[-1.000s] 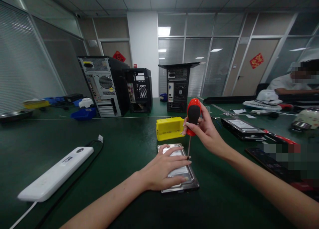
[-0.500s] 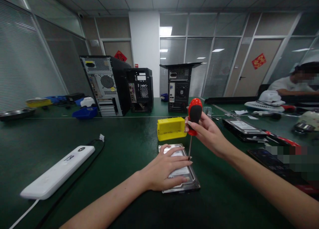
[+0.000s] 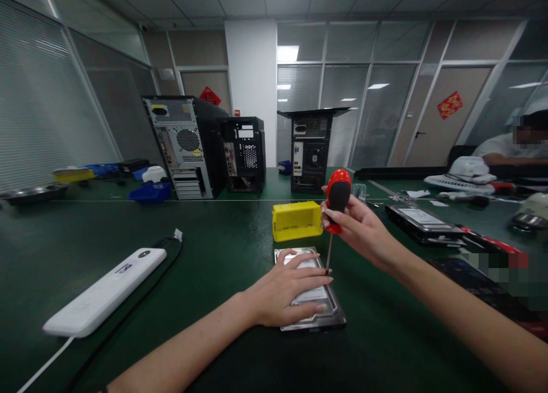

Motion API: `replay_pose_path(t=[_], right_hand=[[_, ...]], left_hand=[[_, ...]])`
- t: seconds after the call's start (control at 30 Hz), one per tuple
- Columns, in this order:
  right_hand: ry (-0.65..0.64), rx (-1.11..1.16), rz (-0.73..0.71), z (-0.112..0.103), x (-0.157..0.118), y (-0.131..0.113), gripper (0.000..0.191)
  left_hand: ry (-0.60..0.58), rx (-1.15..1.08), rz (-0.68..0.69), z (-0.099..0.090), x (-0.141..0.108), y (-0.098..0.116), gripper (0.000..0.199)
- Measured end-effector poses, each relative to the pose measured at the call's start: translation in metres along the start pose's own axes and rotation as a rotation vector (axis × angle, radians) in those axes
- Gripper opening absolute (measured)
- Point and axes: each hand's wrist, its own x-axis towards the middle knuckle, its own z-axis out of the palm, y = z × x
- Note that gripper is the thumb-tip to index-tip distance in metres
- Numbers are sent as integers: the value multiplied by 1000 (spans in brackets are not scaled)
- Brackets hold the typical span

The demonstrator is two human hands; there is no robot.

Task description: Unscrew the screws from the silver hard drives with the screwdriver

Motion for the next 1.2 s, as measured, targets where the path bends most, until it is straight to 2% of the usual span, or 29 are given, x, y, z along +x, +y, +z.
replay_pose_path(t=[0.27, 0.53, 0.73, 0.83, 1.03, 1.2], right_hand=[[-25, -49, -39, -6, 2, 5, 36], [17, -157, -61, -6, 3, 3, 44], [-10, -51, -80, 0, 8, 2, 33], [-11, 2, -63, 3, 11, 1, 36], [25, -81, -119, 6, 14, -1, 24], [53, -144, -166, 11, 13, -4, 39]], left_hand=[[2, 10, 7, 1, 0, -1, 47], [11, 16, 2, 2, 0, -1, 45], [19, 21, -2, 1, -1, 0, 44], [15, 17, 2, 1, -1, 0, 45], [24, 37, 5, 2, -1, 0, 44], [27, 42, 5, 3, -1, 0, 43]])
